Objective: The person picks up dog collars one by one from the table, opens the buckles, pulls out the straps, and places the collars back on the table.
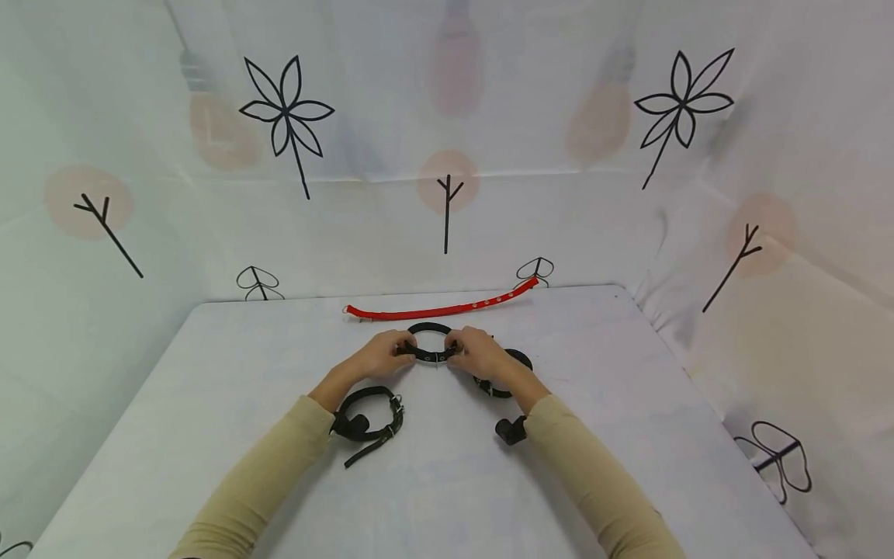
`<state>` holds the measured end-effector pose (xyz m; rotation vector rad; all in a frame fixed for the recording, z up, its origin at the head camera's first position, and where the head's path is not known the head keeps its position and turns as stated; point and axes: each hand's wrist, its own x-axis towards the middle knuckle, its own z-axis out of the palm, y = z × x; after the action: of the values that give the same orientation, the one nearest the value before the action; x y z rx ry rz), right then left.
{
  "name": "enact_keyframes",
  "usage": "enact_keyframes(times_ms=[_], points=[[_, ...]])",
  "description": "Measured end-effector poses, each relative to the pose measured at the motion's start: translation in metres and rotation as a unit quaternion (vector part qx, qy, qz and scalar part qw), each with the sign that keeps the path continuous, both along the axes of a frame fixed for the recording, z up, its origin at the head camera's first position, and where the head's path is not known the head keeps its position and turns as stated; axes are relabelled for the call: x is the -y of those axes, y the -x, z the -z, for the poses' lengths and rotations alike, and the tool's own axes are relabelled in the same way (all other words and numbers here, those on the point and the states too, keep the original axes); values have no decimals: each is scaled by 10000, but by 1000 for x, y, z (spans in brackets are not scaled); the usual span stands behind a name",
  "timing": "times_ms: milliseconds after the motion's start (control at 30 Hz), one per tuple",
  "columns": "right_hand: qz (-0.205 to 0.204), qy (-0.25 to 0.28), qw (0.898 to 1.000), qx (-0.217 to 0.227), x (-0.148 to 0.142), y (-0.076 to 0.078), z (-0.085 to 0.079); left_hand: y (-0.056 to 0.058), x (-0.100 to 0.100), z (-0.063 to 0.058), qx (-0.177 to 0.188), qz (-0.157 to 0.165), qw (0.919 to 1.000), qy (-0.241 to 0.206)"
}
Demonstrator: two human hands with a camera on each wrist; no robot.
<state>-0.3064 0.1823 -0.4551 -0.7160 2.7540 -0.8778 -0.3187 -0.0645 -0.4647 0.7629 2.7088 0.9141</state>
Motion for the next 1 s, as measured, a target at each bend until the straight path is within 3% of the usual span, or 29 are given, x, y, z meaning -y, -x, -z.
enact_keyframes(times_ms=[167, 367, 600, 800, 1000], points=[[-317, 311, 9980, -449, -8, -5, -13, -1, 12, -6, 533, 153, 9946, -877], [-253, 456, 9948, -878, -6, -10, -31, -5, 19, -22, 1115, -8, 9829, -1465], [-109, 276, 9897, -1402, -1, -16, -43, -7, 27, -29, 1865, 39, 9588, -2141], [-84, 192, 9853, -1694, 0, -20, -48, -9, 30, -34, 1775, -32, 9541, -2412], [-155, 718, 9829, -1686, -1, -21, -50, -13, 30, -35, 1391, -173, 9539, -2655]])
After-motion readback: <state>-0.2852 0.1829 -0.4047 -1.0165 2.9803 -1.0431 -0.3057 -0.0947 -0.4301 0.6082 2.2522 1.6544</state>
